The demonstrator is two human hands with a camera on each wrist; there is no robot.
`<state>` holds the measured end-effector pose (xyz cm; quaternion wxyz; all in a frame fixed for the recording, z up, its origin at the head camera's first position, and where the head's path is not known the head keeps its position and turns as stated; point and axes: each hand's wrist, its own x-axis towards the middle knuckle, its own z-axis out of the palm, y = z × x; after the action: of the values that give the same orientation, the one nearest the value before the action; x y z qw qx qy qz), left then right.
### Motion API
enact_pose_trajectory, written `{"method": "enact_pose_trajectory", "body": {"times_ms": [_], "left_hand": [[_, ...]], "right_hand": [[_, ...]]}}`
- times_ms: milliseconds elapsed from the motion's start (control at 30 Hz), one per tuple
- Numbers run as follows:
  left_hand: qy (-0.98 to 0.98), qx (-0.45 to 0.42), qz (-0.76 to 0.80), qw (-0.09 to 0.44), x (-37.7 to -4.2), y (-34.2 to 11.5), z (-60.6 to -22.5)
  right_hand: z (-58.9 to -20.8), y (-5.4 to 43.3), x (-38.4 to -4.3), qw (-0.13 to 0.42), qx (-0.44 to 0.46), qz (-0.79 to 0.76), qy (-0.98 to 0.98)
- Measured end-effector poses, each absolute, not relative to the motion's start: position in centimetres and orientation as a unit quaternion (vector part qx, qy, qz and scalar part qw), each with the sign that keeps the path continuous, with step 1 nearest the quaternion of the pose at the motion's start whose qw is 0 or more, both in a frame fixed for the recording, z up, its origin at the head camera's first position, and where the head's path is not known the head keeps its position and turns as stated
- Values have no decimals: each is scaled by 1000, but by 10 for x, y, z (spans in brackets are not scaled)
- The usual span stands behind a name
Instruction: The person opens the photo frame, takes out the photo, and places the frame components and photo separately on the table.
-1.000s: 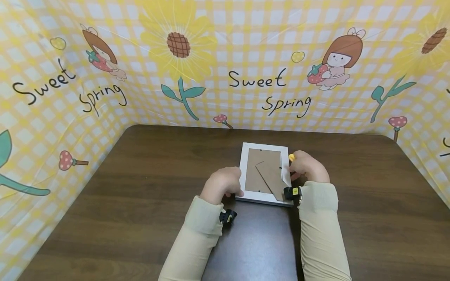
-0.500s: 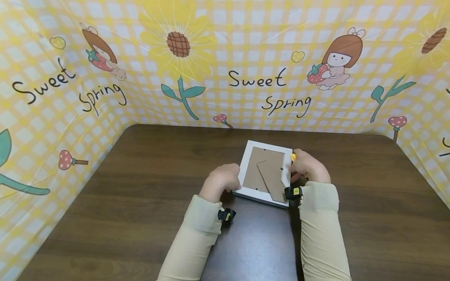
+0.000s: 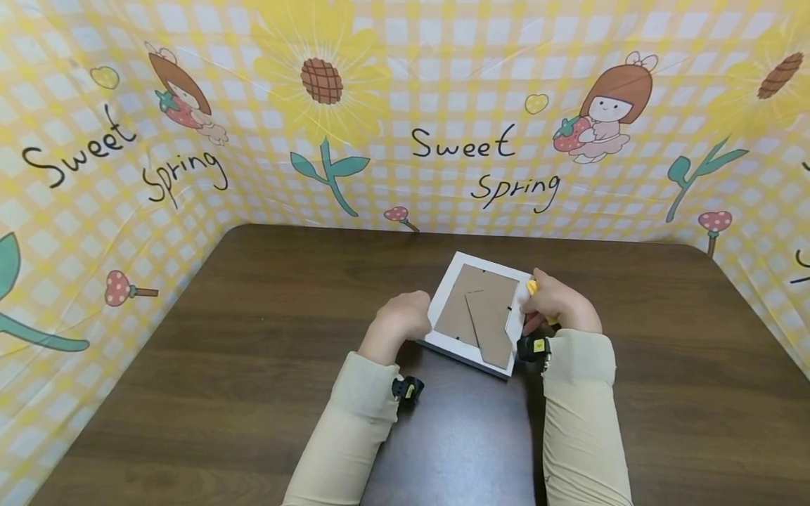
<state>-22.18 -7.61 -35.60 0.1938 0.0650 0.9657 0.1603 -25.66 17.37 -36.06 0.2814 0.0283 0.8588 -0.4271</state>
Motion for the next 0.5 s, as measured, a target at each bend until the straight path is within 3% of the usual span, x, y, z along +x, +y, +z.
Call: {"method": "enact_pose_trajectory", "body": {"times_ms": [500], "left_hand": [[967, 56, 167, 184, -225, -75, -360]], "right_hand": [[-365, 183, -253, 272, 5, -452, 849]]}}
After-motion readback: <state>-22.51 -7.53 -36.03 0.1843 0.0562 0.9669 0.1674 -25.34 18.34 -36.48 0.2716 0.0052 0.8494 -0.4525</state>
